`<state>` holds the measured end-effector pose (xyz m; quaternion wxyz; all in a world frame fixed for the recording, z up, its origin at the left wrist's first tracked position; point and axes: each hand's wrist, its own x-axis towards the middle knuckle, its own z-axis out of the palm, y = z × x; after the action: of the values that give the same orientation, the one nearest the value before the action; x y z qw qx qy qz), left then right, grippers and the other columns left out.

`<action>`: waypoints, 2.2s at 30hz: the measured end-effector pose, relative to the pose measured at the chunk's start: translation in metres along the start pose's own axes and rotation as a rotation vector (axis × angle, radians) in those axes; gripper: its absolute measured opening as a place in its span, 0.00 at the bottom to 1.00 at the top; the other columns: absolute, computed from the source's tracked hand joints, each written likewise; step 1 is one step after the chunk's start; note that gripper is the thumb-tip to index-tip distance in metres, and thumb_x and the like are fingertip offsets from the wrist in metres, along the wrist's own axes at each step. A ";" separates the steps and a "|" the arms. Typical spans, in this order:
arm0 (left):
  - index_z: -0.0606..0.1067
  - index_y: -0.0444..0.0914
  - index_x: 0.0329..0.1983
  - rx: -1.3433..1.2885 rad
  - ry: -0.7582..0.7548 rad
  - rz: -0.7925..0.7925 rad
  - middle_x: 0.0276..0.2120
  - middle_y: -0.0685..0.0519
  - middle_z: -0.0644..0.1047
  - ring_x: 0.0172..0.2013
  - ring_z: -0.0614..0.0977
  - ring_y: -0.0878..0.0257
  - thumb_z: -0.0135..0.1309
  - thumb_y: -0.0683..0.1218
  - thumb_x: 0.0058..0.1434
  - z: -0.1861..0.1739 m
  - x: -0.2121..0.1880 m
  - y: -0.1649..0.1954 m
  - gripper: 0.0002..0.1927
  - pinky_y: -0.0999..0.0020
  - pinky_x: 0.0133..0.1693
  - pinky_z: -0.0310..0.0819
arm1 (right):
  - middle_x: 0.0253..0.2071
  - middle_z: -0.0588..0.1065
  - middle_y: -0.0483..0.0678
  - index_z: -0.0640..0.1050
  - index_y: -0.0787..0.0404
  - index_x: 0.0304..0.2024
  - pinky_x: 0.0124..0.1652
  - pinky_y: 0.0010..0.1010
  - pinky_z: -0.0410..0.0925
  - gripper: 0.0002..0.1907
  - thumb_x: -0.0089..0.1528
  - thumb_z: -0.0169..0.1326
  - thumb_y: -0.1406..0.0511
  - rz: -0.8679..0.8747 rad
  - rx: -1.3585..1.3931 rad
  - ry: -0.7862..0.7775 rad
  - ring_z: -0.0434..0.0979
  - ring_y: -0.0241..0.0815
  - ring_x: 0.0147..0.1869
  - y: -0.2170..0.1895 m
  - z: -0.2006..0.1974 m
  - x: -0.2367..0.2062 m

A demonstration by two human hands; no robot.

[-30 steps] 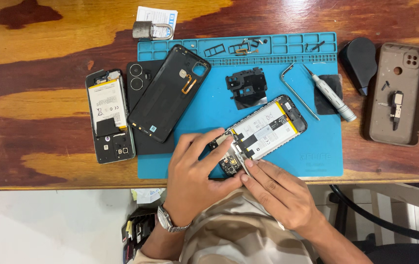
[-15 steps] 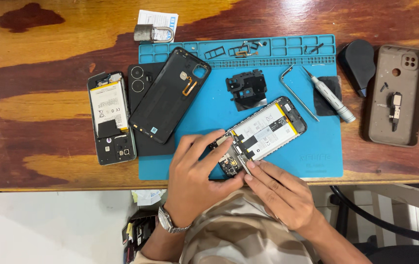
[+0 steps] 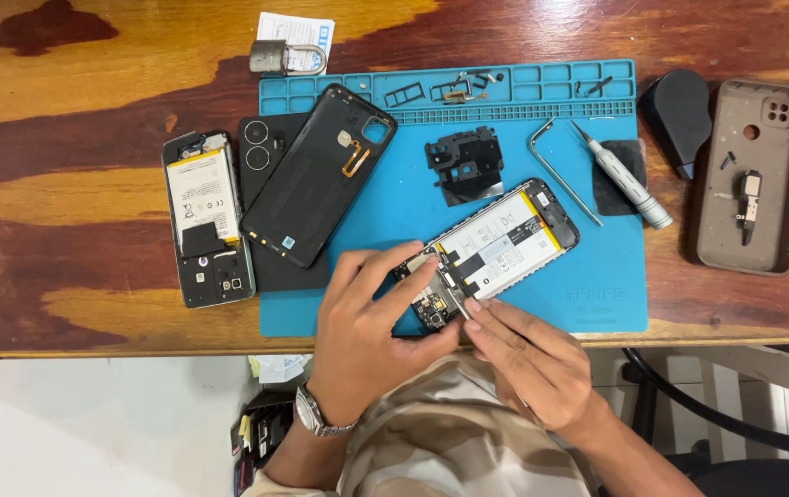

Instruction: The person disassembles a smartphone on a blue repair mat, using a screwdriver and hex key to remove screws and a pry tool to lift internal components including the camera module. They handle the phone frame, battery, and back covers, moving small parts aside as they work on the internals.

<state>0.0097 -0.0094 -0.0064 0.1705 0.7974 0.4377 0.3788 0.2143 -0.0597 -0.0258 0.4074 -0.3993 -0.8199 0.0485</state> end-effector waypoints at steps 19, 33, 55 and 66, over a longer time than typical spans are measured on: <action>0.79 0.38 0.48 -0.003 -0.003 -0.029 0.54 0.50 0.77 0.49 0.78 0.50 0.72 0.49 0.46 -0.001 0.002 0.001 0.26 0.58 0.50 0.76 | 0.50 0.78 0.66 0.78 0.76 0.46 0.50 0.43 0.77 0.17 0.54 0.55 0.81 0.049 0.003 0.034 0.83 0.62 0.53 -0.003 -0.001 0.002; 0.81 0.41 0.50 0.098 -0.017 0.086 0.58 0.47 0.75 0.49 0.76 0.49 0.70 0.51 0.53 0.001 0.000 0.003 0.23 0.54 0.49 0.74 | 0.47 0.79 0.67 0.77 0.77 0.46 0.49 0.39 0.77 0.10 0.61 0.55 0.82 0.277 0.041 0.259 0.85 0.57 0.48 0.004 -0.016 -0.009; 0.71 0.33 0.60 0.086 -0.061 -0.018 0.54 0.45 0.75 0.50 0.75 0.47 0.73 0.54 0.48 -0.002 0.009 0.008 0.40 0.53 0.50 0.70 | 0.48 0.79 0.63 0.76 0.73 0.54 0.47 0.37 0.80 0.15 0.74 0.52 0.65 0.457 0.397 0.506 0.85 0.52 0.45 0.018 -0.009 -0.039; 0.70 0.35 0.66 0.026 -0.272 0.118 0.61 0.45 0.73 0.59 0.73 0.46 0.66 0.51 0.58 -0.021 0.020 -0.009 0.35 0.54 0.59 0.69 | 0.47 0.79 0.60 0.77 0.72 0.53 0.52 0.36 0.79 0.12 0.76 0.52 0.66 0.524 0.456 0.484 0.84 0.49 0.49 0.035 -0.039 -0.038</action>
<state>-0.0048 0.0106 0.0110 0.1954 0.8677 0.3679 0.2710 0.2767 -0.0718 -0.0381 0.6399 -0.4938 -0.5395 0.2357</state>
